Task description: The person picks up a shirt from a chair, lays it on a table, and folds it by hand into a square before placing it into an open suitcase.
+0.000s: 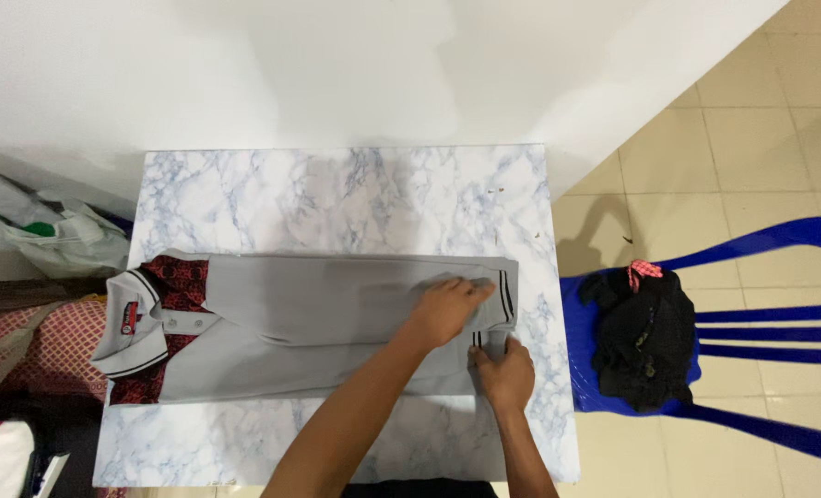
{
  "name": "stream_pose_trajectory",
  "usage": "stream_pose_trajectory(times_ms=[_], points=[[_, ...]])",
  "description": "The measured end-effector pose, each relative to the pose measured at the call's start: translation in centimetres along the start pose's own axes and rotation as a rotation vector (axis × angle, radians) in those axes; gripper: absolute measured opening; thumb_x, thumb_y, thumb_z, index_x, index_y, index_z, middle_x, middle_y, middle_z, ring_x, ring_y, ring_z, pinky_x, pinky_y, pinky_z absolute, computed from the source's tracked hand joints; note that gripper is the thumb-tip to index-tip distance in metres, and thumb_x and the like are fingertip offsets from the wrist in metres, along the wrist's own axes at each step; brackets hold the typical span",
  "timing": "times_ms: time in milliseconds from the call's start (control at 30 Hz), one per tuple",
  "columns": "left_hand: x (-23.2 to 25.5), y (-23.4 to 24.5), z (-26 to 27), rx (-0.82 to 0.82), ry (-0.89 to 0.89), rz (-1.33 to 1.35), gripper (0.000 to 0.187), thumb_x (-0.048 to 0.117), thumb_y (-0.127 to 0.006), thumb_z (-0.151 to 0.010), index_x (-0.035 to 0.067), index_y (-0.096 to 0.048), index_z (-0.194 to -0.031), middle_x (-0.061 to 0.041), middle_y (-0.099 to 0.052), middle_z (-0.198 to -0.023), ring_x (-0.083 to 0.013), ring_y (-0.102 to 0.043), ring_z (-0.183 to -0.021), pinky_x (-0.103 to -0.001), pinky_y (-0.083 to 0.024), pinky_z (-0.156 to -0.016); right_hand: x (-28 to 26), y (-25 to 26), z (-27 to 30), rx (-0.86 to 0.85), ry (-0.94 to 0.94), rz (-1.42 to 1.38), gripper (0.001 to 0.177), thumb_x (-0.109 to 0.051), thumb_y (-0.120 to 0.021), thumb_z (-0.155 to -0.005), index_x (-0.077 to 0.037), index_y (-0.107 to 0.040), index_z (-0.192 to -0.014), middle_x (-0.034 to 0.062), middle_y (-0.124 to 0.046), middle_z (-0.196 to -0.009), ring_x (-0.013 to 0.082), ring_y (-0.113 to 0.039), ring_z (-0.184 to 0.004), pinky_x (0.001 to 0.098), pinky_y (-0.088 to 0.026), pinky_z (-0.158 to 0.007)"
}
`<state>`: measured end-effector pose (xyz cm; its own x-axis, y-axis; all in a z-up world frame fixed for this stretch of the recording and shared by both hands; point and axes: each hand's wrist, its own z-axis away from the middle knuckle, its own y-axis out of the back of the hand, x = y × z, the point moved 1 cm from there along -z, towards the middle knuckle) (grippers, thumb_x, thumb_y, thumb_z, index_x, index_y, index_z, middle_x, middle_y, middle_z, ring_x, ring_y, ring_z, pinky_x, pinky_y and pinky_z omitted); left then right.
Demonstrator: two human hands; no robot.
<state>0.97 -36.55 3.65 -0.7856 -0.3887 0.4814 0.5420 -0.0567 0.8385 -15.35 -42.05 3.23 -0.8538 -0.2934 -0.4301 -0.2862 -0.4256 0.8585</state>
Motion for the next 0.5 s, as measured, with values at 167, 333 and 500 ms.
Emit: stream_pose_trajectory(times_ms=[167,333,500], points=[[3.4,1.9,-3.6,0.043,-0.331,-0.232,0.118,-0.012,-0.072,-0.065,0.044,-0.028,-0.159,-0.009,-0.026,-0.17,-0.03,-0.048,-0.134,-0.047,-0.048,-0.102,2.3,-0.7,-0.6,-0.098,-0.057,-0.135,0.039,-0.033,-0.076,-0.083,-0.001,-0.066,-0.104,0.0254,-0.075,-0.098,0.043,-0.071,-0.094,0.0476,-0.055,-0.081],[4.8,0.3,-7.6,-0.307,-0.346,-0.583,0.084,0.004,-0.073,-0.08,0.045,-0.043,-0.148,-0.003,-0.037,-0.161,-0.0282,-0.052,-0.134,-0.045,-0.049,-0.104,2.7,0.9,0.3,-0.151,-0.15,-0.361,0.042,-0.025,-0.076,-0.08,-0.003,-0.066,-0.114,0.0215,-0.077,-0.094,0.0353,-0.076,-0.086,0.042,-0.057,-0.079],[2.7,-0.5,-9.0,-0.272,-0.113,-0.273,0.049,0.024,-0.071,-0.097,0.015,-0.057,-0.142,-0.013,-0.07,-0.123,-0.0323,-0.073,-0.103,-0.043,-0.058,-0.088,1.3,4.6,1.4,-0.148,-0.123,-0.404,0.044,-0.023,-0.075,-0.079,-0.005,-0.07,-0.119,0.0164,-0.078,-0.087,0.0304,-0.077,-0.079,0.0387,-0.057,-0.074]])
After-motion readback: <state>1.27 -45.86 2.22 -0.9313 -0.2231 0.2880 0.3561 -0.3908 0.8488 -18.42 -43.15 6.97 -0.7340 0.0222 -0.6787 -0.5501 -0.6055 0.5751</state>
